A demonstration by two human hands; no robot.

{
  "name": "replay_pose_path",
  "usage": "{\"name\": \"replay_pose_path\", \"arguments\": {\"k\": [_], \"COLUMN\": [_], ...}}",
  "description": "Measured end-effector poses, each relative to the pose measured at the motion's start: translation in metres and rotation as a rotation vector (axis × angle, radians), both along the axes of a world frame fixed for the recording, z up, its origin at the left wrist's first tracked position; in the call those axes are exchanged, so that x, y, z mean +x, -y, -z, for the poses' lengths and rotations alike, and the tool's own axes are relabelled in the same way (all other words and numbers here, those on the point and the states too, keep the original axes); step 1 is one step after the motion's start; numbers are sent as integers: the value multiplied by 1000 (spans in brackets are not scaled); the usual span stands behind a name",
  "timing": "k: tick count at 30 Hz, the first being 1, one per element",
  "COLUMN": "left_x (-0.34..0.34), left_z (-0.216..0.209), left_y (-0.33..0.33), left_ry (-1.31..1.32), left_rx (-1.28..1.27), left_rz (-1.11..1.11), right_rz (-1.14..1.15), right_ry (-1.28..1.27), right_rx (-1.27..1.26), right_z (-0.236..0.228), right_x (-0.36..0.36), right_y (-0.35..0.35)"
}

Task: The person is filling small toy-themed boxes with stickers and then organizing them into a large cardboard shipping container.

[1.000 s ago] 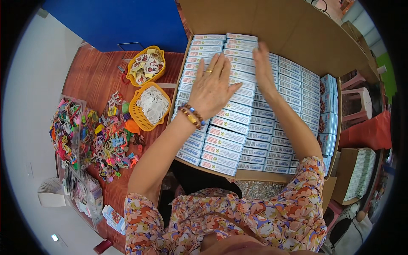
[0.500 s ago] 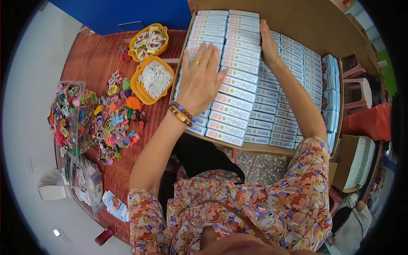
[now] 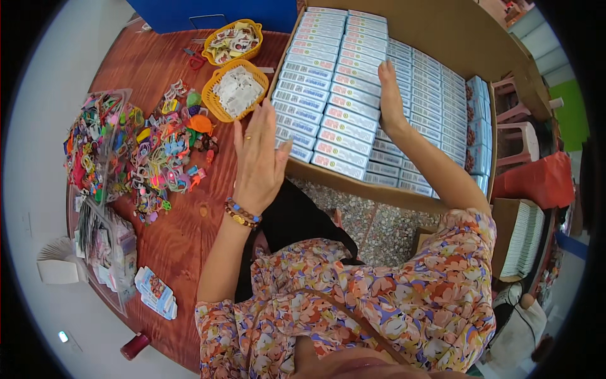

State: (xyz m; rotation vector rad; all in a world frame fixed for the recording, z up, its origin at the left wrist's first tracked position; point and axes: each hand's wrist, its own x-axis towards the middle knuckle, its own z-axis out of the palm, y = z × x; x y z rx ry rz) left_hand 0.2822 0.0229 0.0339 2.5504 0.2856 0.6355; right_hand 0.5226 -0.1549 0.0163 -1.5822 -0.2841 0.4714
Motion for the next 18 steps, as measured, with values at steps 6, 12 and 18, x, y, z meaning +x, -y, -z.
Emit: {"name": "replay_pose_path", "arguments": {"k": [6, 12, 18], "left_x": [-29, -28, -75], "left_z": [22, 46, 34], "left_y": [14, 19, 15], "left_ry": [-88, -1, -7], "left_rx": [133, 126, -60], "left_rz": [-18, -21, -35], "right_rz": [-159, -15, 80], "right_ry": [-66, -43, 356], "right_rx": [116, -38, -44], "right_z": [5, -7, -34], "right_x": [-27, -69, -67], "right_y": [18, -5, 0]}}
